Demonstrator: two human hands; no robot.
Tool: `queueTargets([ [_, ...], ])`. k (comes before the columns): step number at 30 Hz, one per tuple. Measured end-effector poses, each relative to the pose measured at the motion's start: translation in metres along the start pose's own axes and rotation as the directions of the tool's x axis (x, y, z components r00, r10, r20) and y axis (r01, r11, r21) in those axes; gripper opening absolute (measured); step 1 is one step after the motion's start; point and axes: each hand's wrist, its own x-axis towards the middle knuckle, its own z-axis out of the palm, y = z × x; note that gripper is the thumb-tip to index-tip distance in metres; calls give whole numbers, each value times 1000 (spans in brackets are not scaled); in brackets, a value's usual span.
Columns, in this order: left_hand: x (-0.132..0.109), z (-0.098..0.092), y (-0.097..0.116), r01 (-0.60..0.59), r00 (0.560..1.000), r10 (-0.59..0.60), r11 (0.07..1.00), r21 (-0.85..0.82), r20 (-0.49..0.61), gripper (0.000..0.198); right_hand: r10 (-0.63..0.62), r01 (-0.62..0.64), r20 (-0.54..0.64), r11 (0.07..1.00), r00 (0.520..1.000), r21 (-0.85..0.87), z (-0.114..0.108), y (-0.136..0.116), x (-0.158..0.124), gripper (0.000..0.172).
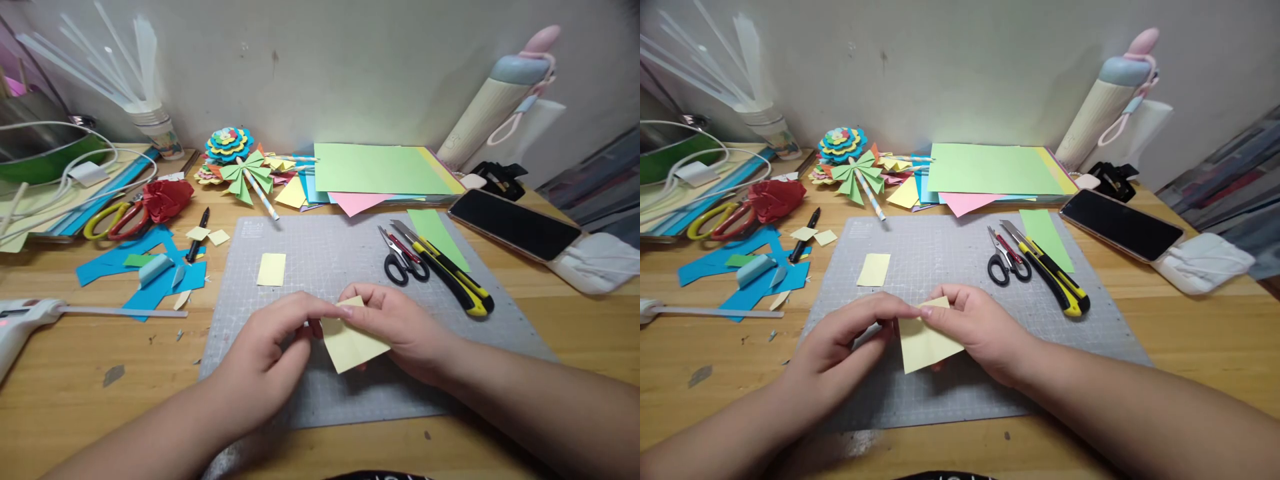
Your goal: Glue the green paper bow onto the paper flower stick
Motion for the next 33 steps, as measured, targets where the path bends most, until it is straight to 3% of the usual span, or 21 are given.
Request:
queueTargets([
  [4, 2, 0, -4, -45, 999, 44, 997, 63, 4, 23, 23, -23, 11, 999, 1000, 26, -1, 0, -1, 19],
  [10, 0, -1, -7, -75, 981, 117, 963, 259, -153, 19, 19, -18, -2, 999, 1000, 40, -4, 0, 2, 17],
  [20, 3, -3, -4, 20, 984, 9, 986, 168, -175, 13, -129, 129, -64, 992, 990, -13, 1, -2, -4, 13],
  [24, 3, -3, -1, 32, 969, 3, 990, 139, -246, 14, -251, 251, -46, 968, 967, 0, 0, -2, -5, 28],
  [27, 4, -3, 0, 71, 954, -29, 989, 130, -299, 14, -343, 338, -43, 936, 938, -100, 1, -3, -5, 25],
  [33, 1, -2, -4, 95, 958, -71, 992, 77, -278, 14, -323, 290, -86, 918, 942, -270, 3, -3, -6, 9],
])
